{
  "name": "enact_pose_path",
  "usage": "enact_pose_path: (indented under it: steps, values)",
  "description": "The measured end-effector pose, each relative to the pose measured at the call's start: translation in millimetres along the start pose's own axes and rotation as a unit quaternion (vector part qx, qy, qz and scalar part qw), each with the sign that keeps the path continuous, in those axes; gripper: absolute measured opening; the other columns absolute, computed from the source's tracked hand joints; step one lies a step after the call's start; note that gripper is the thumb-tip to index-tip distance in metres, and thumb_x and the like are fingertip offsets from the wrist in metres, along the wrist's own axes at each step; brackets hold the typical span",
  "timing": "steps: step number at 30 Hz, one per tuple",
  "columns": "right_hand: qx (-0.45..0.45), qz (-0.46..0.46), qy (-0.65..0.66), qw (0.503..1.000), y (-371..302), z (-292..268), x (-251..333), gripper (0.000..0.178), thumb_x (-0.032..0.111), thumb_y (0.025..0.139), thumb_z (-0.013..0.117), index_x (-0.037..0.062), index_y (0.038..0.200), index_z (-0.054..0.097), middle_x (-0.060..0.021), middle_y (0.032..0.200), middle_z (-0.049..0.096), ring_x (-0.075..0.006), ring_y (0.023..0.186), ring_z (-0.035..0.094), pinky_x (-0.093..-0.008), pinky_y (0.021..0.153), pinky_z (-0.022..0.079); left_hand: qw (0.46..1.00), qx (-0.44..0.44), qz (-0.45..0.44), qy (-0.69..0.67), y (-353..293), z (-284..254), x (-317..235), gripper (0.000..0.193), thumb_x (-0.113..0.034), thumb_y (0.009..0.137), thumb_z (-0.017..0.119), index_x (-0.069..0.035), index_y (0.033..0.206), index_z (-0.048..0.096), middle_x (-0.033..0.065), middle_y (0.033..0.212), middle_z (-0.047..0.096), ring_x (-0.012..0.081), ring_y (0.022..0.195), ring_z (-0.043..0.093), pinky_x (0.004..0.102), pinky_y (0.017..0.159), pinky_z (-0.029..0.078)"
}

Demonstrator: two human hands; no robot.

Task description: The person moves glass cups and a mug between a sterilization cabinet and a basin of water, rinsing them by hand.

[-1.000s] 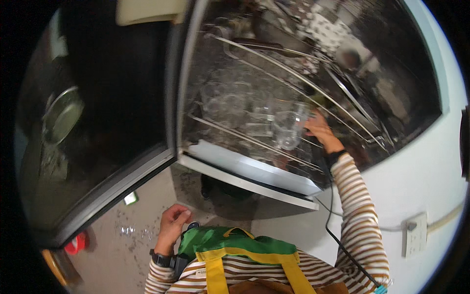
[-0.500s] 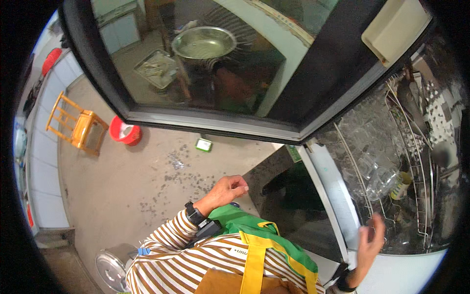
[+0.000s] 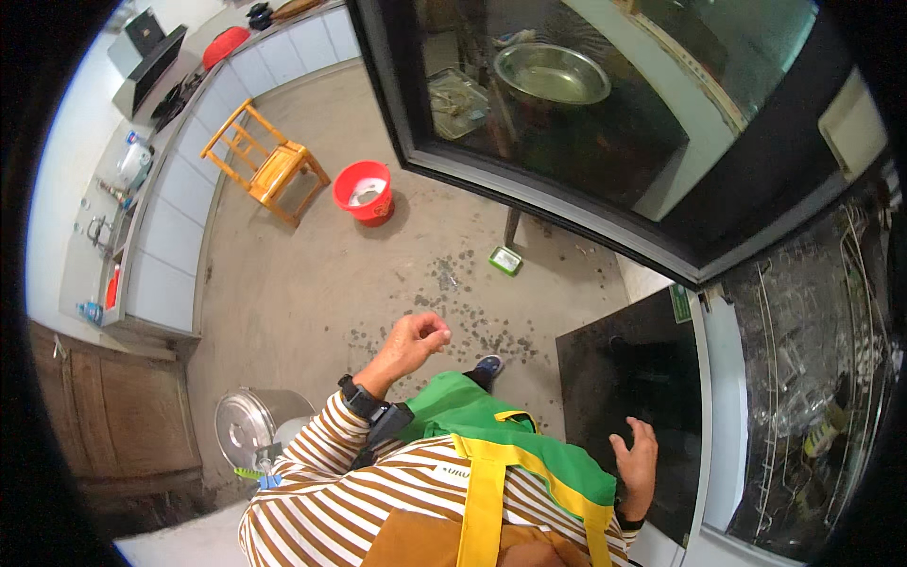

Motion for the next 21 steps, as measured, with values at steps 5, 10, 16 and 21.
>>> enact_pose_path:
  steps: [5,10,16,21]
  values:
    - [0.085,0.029,-0.002,0.996,16.0,29.7,34.5,0.048,0.017,0.079,0.074,-0.0001,0.122,0.059,-0.0203,0.122,0.058,-0.0359,0.116,0.054,-0.0422,0.099,0.043,0.998,-0.051,0.021,0.014,-3.7,-33.9,-1.6,0.017,-0.018,0.091,0.063,-0.001,0.089,0.062,0.0003,0.077,0.063,0.0079,0.071,0.057,0.0246,0.065,0.048]
    - [0.070,-0.008,-0.035,0.997,41.8,49.9,61.8,0.046,0.019,0.079,0.072,0.0012,0.120,0.061,-0.0196,0.112,0.062,-0.0346,0.105,0.059,-0.0408,0.090,0.049,0.990,-0.109,0.069,0.060,5.9,-100.2,-1.4,0.017,-0.017,0.090,0.065,0.000,0.087,0.062,0.0007,0.069,0.059,0.0079,0.065,0.054,0.0261,0.059,0.045]
    - [0.100,-0.037,-0.065,0.992,89.6,121.4,158.2,0.048,0.023,0.078,0.074,0.0020,0.119,0.061,-0.0205,0.113,0.062,-0.0393,0.107,0.058,-0.0443,0.092,0.048,0.981,-0.175,0.048,0.072,23.0,-252.0,25.1,0.013,-0.012,0.090,0.063,0.000,0.087,0.062,0.0017,0.074,0.062,0.0085,0.068,0.058,0.0246,0.062,0.048]
    - [0.148,-0.108,-0.016,0.983,152.1,191.8,289.2,0.046,0.025,0.079,0.073,0.0028,0.118,0.062,-0.0225,0.110,0.064,-0.0388,0.102,0.061,-0.0440,0.088,0.050,0.970,-0.236,0.041,0.052,49.0,-389.7,50.4,0.014,-0.012,0.089,0.062,0.001,0.085,0.061,0.0026,0.075,0.062,0.0100,0.068,0.060,0.0253,0.066,0.052]
Point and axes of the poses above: each hand's wrist, its own y-axis towards the middle knuckle, its own z-axis out of the palm, x = y × z, the point moved 6 cm from there along y, towards the middle knuckle
